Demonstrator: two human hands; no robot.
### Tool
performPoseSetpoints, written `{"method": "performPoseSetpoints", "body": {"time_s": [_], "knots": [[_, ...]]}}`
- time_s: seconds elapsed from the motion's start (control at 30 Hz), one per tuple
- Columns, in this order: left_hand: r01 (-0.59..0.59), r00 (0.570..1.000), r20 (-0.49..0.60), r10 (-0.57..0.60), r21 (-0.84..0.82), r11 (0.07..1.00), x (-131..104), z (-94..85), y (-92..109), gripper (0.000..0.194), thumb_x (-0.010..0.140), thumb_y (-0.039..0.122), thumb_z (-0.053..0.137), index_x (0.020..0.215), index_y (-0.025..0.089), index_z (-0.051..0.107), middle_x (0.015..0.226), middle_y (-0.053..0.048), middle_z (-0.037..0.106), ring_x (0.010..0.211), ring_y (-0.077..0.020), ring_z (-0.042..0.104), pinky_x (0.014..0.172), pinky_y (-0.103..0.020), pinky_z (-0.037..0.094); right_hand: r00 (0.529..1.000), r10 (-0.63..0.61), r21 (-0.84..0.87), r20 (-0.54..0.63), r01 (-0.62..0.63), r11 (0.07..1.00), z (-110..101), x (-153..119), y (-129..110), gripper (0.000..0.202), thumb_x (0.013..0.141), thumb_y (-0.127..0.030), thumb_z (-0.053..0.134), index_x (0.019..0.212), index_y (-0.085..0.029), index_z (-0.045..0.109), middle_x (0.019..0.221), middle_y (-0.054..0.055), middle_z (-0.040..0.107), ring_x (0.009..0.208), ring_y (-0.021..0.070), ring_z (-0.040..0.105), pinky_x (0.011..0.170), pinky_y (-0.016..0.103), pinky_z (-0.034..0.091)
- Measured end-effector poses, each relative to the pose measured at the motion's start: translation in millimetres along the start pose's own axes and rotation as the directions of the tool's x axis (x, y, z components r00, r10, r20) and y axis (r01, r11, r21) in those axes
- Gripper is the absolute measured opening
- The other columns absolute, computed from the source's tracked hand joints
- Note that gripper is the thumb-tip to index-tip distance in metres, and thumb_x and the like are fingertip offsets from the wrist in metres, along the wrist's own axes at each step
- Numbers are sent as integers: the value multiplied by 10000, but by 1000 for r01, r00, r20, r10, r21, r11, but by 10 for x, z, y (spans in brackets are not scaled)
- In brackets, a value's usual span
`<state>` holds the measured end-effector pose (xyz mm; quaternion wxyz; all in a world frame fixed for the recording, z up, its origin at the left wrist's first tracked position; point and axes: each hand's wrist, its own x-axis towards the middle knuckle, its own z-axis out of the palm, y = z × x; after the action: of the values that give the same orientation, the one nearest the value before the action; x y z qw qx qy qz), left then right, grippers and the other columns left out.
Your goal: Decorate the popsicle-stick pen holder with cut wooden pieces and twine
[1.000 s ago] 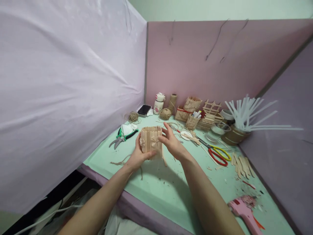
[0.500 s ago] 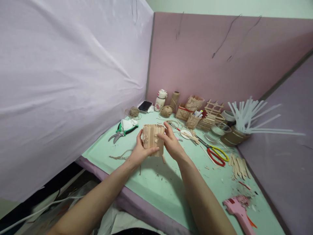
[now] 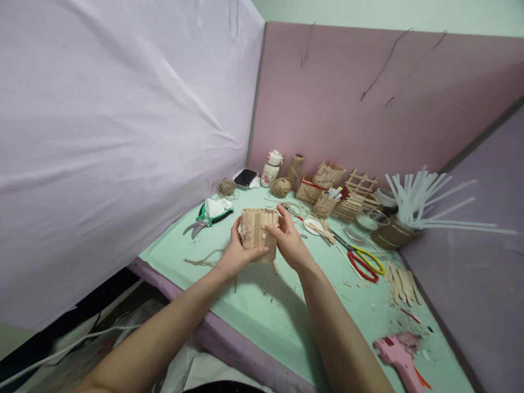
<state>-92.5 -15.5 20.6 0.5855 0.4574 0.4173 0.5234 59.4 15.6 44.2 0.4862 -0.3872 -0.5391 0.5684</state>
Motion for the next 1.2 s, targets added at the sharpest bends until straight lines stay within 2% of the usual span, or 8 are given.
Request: {"method": "performPoseSetpoints", "body": {"time_s": [0.2, 0.43, 0.83, 1.2], "knots": [[14, 1000, -22, -14, -25, 1000, -28, 28, 37, 1224, 577, 328, 877, 1488, 252, 63, 1518, -191, 339, 1300, -308, 483, 1004, -440, 478, 998, -9, 72, -58, 13, 997, 26, 6, 33, 880, 742, -414, 715, 1489, -296, 265, 1463, 75, 456, 1267, 252, 504, 1059, 438, 411], [-4, 1000, -28, 3, -5, 1000, -31, 50, 17, 1221, 582, 314, 876, 1485, 250, 57, 1525, -188, 329, 1303, -307, 477, 1023, -442, 462, 992, 5, 87, -125, 6, 996, 87, -7, 23, 833, 752, -468, 702, 1463, -280, 310, 1488, 70, 424, 1301, 238, 478, 1090, 404, 390], [-11, 1000, -18, 10, -43, 999, -11, 13, -2, 1205, 594, 300, 875, 1487, 262, 68, 1500, -184, 373, 1286, -304, 501, 1011, -445, 475, 994, -56, 93, -91, 65, 994, 89, -11, 81, 827, 759, -472, 721, 1446, -275, 306, 1486, 87, 422, 1319, 235, 463, 1086, 400, 403], [-20, 999, -30, 19, -35, 999, 0, 3, -39, 1221, 591, 306, 875, 1495, 262, 54, 1499, -185, 374, 1273, -302, 511, 1005, -449, 478, 993, -90, 51, -80, 94, 994, 115, -48, 65, 835, 780, -479, 696, 1472, -267, 278, 1510, 88, 394, 1356, 244, 419, 1136, 436, 331]]}}
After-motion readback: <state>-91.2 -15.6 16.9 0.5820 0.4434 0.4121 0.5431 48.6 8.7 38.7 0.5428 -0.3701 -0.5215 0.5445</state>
